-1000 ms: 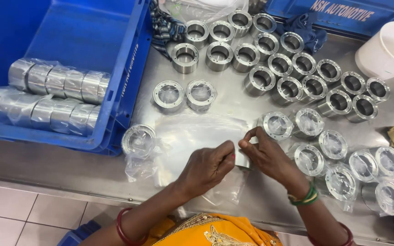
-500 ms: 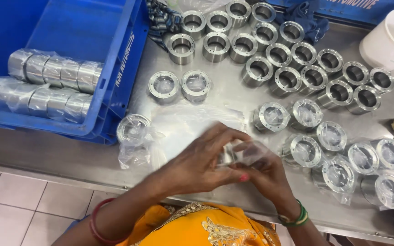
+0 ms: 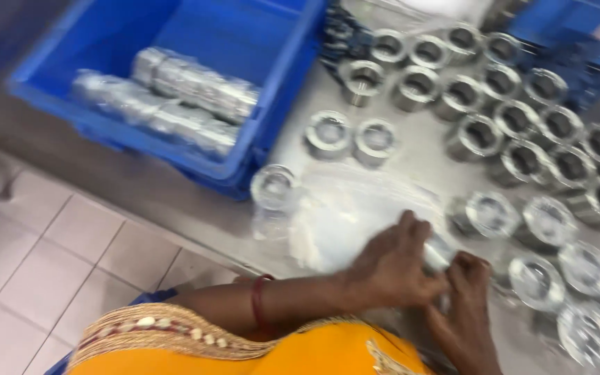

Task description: Packing metal rings into plastic bags and placing them in a blue crate.

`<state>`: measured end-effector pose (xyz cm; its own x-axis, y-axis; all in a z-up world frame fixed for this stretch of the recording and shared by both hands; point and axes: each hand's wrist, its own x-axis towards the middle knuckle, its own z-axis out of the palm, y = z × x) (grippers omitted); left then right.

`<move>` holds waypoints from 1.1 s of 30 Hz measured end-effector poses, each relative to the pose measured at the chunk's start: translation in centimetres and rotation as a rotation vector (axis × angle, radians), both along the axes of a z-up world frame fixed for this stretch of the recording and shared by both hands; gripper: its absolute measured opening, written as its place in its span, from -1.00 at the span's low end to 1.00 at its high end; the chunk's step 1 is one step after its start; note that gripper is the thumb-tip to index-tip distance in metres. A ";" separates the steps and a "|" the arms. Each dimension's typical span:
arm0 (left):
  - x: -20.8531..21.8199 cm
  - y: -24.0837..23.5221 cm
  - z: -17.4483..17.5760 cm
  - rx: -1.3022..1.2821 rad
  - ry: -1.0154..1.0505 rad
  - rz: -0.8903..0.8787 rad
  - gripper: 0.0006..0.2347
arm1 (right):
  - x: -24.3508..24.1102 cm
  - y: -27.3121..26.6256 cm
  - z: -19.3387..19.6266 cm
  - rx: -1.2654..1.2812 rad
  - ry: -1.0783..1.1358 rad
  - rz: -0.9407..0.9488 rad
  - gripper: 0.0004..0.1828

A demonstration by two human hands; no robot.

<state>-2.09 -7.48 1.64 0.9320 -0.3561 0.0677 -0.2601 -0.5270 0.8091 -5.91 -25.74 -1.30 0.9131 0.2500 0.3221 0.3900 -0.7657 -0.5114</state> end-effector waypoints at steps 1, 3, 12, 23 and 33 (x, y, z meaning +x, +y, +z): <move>0.0 0.5 0.4 0.003 0.000 0.016 -0.34 | 0.1 0.1 -0.4 0.003 0.000 0.016 -0.57; 0.1 0.8 1.2 -0.077 0.256 -0.155 -0.42 | 0.4 -0.1 -1.2 0.003 0.154 -0.091 -0.40; -3.7 10.4 3.7 -0.440 -0.373 0.047 -0.72 | 6.3 3.0 4.7 0.656 0.378 -0.425 -0.53; -6.1 18.7 2.3 0.170 -0.458 0.344 -0.33 | 19.3 5.3 4.3 0.630 0.266 -0.058 -0.71; -2.8 19.3 -0.4 0.195 -0.320 0.281 -0.50 | 18.4 8.8 4.7 -0.194 -0.436 -0.066 -0.82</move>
<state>-4.88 11.84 1.25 0.9372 -0.1274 0.3246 -0.3060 -0.7468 0.5905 12.48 -16.91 3.43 0.7192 0.2897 0.6315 0.4838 -0.8612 -0.1559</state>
